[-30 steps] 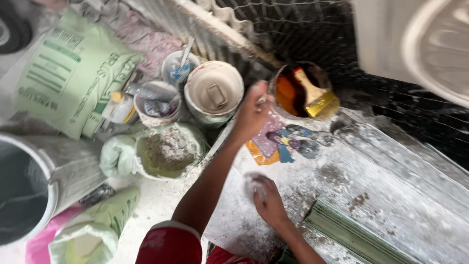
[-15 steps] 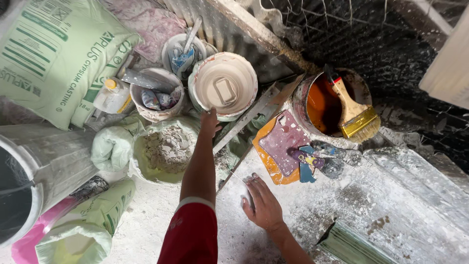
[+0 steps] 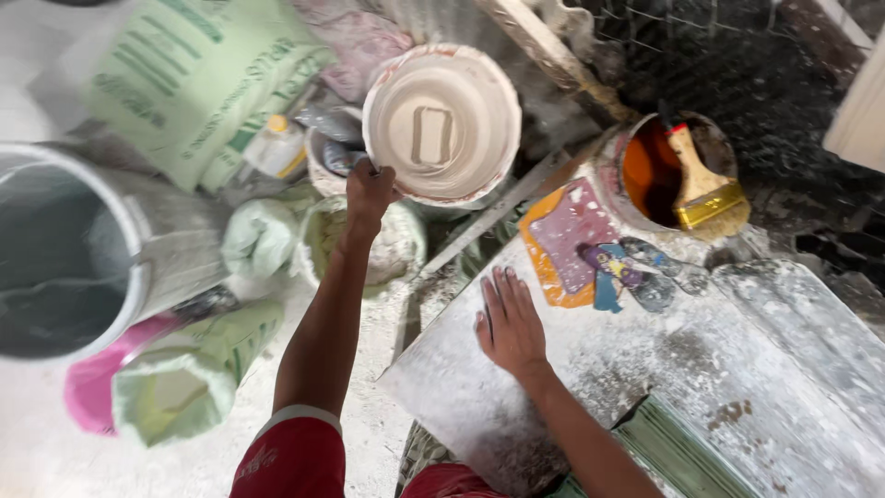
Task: The person brushes dust off stacked green metal profiles, then mixes a white powder in a bucket with a brush. They fetch water from a tap into a pink cup and pour it into the bucket, then add more white powder from a bag into the bucket to prepare a plaster mix.
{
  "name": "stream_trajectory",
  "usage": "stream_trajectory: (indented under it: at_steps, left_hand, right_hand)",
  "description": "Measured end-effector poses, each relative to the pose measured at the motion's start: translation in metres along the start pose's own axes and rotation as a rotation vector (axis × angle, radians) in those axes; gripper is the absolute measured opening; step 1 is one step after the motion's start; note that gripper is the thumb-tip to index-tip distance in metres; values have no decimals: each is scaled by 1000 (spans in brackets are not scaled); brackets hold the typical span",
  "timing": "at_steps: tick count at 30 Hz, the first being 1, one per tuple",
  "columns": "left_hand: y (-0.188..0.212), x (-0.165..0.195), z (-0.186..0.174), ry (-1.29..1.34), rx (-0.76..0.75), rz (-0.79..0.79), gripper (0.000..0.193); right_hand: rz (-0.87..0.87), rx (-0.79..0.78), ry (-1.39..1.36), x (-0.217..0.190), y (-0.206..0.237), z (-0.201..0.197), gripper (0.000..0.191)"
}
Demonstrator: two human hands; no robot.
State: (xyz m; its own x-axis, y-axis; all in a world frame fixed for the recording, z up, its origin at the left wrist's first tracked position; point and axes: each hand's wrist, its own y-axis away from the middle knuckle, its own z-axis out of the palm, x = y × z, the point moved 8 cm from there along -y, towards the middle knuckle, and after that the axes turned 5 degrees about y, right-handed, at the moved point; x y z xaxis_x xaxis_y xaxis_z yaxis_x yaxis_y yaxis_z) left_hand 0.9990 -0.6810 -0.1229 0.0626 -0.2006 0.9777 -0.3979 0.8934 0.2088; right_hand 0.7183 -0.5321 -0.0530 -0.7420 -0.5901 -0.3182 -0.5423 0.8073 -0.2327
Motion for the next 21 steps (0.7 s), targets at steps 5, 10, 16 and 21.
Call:
stream_trajectory:
  at_steps: [5,10,16,21]
  left_hand:
    - [56,74,-55,251,86,-89,25]
    - [143,128,-79,172,122,3,30]
    - [265,125,-69,109,44,-107,33]
    - [340,92,-19,223,-139,-236,35]
  right_hand:
    - [-150,-85,-290,-80,-61,33,54]
    - [-93,-55,-677,-95,-31,8,36]
    - [334,212,-972,14,50,-86,25]
    - [603,38,-999,41,87,-128,58]
